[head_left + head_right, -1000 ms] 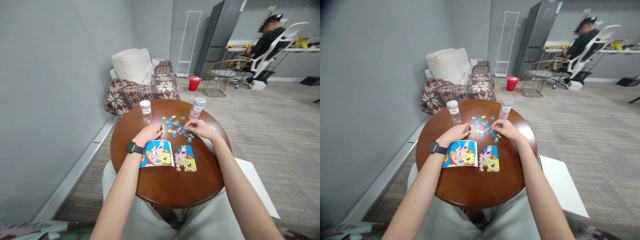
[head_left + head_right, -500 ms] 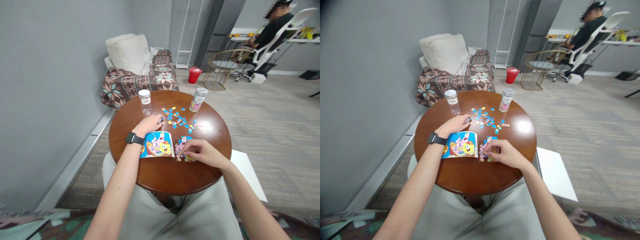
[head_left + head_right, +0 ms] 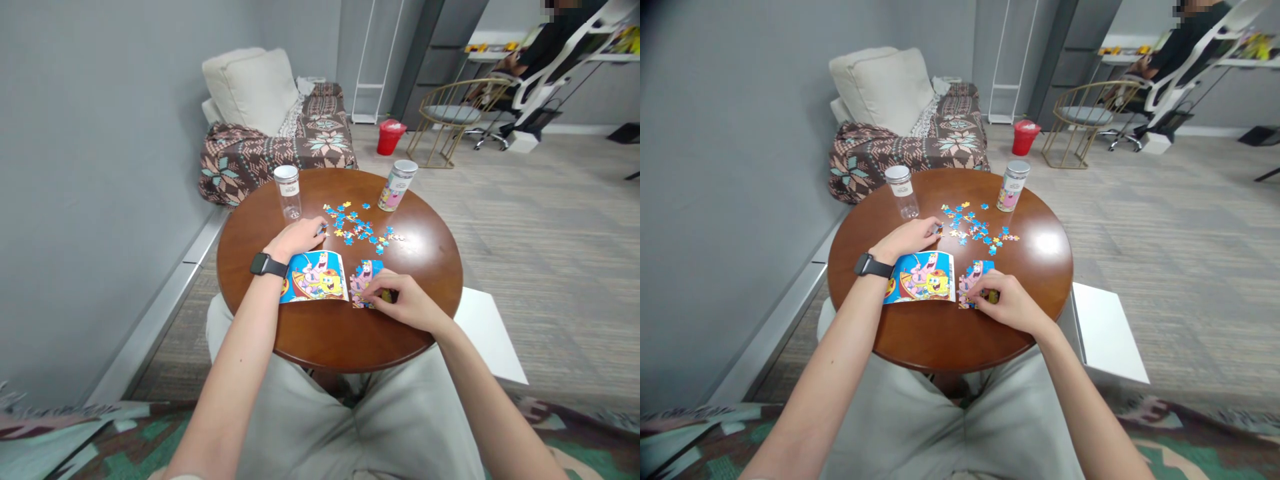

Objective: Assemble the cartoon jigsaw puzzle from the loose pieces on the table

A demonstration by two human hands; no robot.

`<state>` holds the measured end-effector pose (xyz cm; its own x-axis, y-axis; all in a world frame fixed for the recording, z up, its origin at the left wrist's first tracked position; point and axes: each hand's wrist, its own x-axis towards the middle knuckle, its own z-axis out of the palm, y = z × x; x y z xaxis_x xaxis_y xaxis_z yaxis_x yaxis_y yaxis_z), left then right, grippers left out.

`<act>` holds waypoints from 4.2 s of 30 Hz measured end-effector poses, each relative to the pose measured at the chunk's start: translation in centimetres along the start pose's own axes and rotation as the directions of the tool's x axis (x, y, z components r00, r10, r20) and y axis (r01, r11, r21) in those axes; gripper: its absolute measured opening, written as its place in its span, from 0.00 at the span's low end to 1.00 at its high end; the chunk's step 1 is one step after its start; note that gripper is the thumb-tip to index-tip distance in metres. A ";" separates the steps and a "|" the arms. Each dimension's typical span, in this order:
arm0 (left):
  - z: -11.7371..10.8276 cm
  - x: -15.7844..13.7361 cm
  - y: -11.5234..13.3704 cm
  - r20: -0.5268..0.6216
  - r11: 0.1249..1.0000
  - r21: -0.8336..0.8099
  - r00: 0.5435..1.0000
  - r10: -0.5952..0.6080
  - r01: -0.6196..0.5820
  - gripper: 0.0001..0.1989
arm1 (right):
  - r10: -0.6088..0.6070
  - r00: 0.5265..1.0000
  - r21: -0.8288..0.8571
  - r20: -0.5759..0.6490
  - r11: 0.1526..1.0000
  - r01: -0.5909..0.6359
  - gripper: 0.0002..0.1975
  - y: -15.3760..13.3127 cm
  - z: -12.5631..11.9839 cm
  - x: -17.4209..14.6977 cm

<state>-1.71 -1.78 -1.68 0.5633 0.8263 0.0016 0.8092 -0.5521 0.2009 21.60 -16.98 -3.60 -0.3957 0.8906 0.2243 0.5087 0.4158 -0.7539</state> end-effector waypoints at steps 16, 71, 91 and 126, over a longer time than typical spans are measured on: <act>0.1 0.1 -0.1 0.013 1.000 0.002 1.000 -0.002 0.002 0.18 | -0.080 0.996 -0.030 0.033 0.996 0.081 0.06 0.0 0.1 0.0; -0.4 0.2 0.1 0.028 1.000 0.002 1.000 -0.003 0.003 0.17 | 0.293 0.859 0.048 -0.420 0.952 -0.302 0.12 4.4 -3.6 -0.7; -0.1 0.4 -0.3 0.027 1.000 -0.028 1.000 0.002 -0.002 0.17 | 0.311 0.891 0.175 -0.331 0.948 -0.266 0.15 3.6 -4.0 -1.0; 0.2 0.5 -0.5 0.013 1.000 -0.013 1.000 0.021 -0.021 0.17 | 0.301 0.895 0.107 -0.328 0.953 -0.282 0.12 3.2 -3.9 -1.1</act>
<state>-1.81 -1.16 -1.94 0.5824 0.8129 -0.0066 0.7950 -0.5678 0.2132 26.65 -15.90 -3.83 0.0498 0.9831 0.1761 0.5148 0.1258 -0.8480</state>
